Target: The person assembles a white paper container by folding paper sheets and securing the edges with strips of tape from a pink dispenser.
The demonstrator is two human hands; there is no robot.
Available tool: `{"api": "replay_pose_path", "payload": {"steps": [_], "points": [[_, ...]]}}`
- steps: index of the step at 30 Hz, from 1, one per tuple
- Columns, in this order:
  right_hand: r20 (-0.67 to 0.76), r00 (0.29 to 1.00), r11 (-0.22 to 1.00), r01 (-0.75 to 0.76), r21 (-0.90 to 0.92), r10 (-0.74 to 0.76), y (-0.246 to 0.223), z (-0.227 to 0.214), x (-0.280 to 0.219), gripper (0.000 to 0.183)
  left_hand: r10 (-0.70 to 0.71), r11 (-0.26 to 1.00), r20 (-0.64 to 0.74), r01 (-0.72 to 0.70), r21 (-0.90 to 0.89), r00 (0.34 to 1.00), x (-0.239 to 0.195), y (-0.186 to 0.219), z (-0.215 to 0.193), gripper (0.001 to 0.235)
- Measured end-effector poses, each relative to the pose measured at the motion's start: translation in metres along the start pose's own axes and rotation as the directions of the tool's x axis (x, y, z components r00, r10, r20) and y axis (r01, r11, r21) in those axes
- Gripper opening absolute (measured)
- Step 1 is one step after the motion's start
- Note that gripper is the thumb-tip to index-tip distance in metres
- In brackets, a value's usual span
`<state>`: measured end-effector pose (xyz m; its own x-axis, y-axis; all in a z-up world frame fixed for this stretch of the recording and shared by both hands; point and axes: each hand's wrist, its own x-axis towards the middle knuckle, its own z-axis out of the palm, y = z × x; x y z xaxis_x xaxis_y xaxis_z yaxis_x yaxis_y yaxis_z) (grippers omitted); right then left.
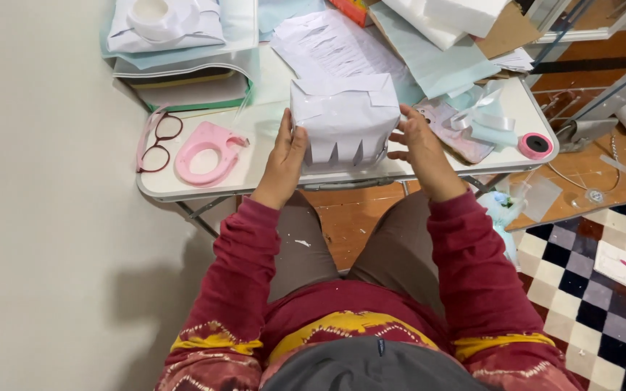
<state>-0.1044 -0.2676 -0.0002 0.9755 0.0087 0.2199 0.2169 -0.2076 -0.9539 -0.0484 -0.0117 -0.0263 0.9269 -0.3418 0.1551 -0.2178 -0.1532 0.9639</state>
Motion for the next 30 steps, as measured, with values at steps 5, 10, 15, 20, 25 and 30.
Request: {"api": "replay_pose_path", "payload": {"steps": [5,10,15,20,25,30], "points": [[0.055,0.991,0.988,0.114,0.102,-0.12,0.019,0.007,-0.019,0.101,0.086,0.994,-0.075,-0.091,-0.067,0.993,-0.022,0.018,0.02,0.085],[0.036,0.953,0.951,0.297,0.087,-0.301,0.064,-0.012,-0.043,0.065,0.225,0.954,-0.243,-0.265,-0.144,0.943,-0.035,-0.015,0.039,0.071],[0.117,0.827,0.751,0.552,-0.362,-0.551,0.033,-0.011,-0.069,0.077,0.158,0.918,-0.299,-0.251,-0.306,0.941,-0.039,-0.014,0.044,0.068],[0.129,0.722,0.58,0.637,-0.508,-0.68,0.026,-0.004,-0.074,0.092,0.17,0.895,-0.261,-0.26,-0.363,0.95,-0.033,-0.034,0.04,0.071],[-0.028,0.592,0.545,0.722,-0.427,-0.805,0.031,-0.005,-0.063,0.127,0.298,0.891,-0.171,-0.338,-0.303,0.939,-0.03,-0.006,0.05,0.074],[-0.346,0.682,0.753,0.489,-0.44,-0.645,0.018,-0.021,-0.088,0.127,0.175,0.974,0.113,-0.156,-0.162,0.978,-0.009,0.031,0.045,0.09]]}}
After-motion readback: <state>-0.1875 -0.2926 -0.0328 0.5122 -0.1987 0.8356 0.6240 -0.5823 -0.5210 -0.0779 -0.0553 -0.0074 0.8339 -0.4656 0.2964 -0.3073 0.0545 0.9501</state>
